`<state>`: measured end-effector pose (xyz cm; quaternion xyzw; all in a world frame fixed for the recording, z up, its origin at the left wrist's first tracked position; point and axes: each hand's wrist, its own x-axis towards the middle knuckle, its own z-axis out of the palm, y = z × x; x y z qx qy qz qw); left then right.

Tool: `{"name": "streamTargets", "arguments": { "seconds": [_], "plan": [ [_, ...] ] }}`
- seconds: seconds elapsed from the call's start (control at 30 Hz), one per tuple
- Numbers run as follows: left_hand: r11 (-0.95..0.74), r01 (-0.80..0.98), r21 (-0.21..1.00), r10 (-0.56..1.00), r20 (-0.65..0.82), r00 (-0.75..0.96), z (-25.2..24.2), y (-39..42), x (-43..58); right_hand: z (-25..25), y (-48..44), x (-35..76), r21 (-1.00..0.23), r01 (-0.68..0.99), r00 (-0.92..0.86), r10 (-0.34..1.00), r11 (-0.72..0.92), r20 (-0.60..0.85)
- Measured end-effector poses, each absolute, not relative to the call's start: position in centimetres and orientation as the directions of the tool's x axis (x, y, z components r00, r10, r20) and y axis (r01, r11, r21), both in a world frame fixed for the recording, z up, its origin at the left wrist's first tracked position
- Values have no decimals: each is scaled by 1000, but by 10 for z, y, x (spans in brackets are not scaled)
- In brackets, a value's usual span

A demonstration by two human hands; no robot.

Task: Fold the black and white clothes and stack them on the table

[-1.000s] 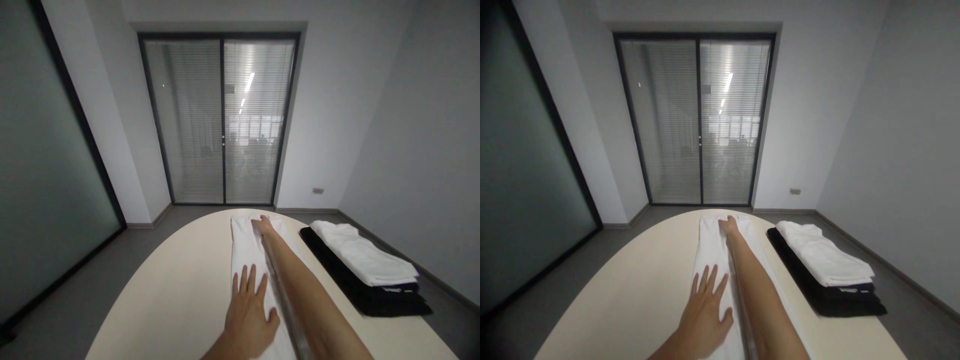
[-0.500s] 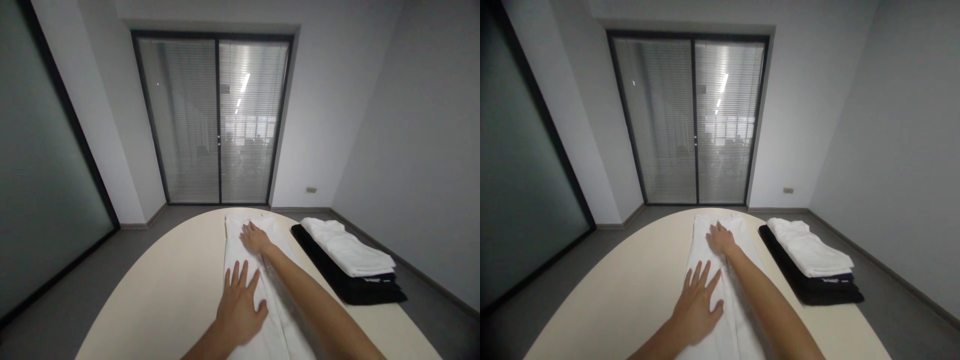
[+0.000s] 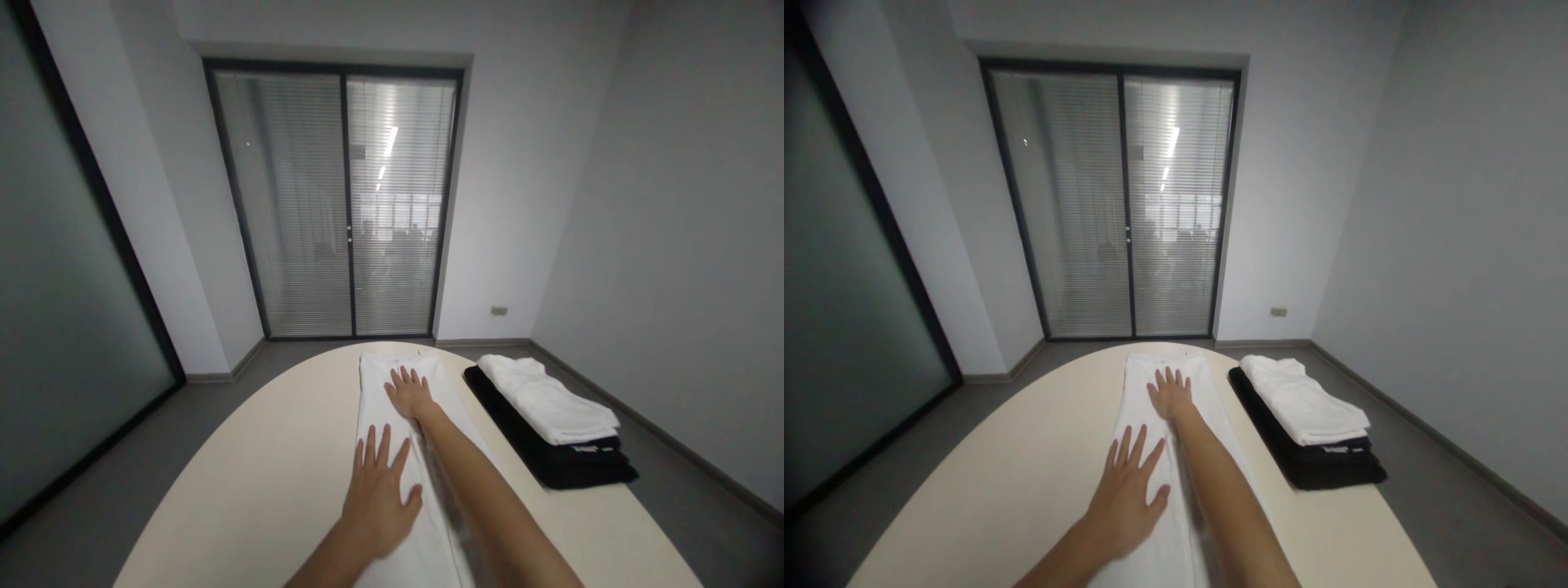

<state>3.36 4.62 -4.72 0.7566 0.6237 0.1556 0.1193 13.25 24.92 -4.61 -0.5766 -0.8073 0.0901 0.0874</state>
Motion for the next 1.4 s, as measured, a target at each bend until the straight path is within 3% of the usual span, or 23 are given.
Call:
{"name": "streamTargets", "arguments": {
  "seconds": [0.17, 0.37, 0.67, 0.93, 1.1, 1.4],
  "plan": [
    [-200, 912, 359, 980, 74, 186, -49, 48, 32, -43, 249, 147, -231, 933, -263, 961, 276, 85],
    [-237, 902, 359, 971, 64, 230, -40, 49, 29, -36, 247, 181, -210, 937, -277, 960, 278, 36],
    [-241, 926, 292, 970, 32, 242, -35, 54, 28, -8, 183, 209, -177, 941, -275, 956, 289, 99],
    [-230, 948, 219, 973, 52, 224, -45, 87, 30, -7, 98, 239, -195, 896, -419, 905, 400, -69],
    [-253, 942, 220, 966, 115, 233, -51, 119, 27, -24, 86, 246, -265, 914, -361, 915, 309, -180],
    [-331, 924, 189, 912, 314, 263, -39, 118, 38, -38, 103, 254, -373, 847, -402, 915, 379, 16]
  ]
}}
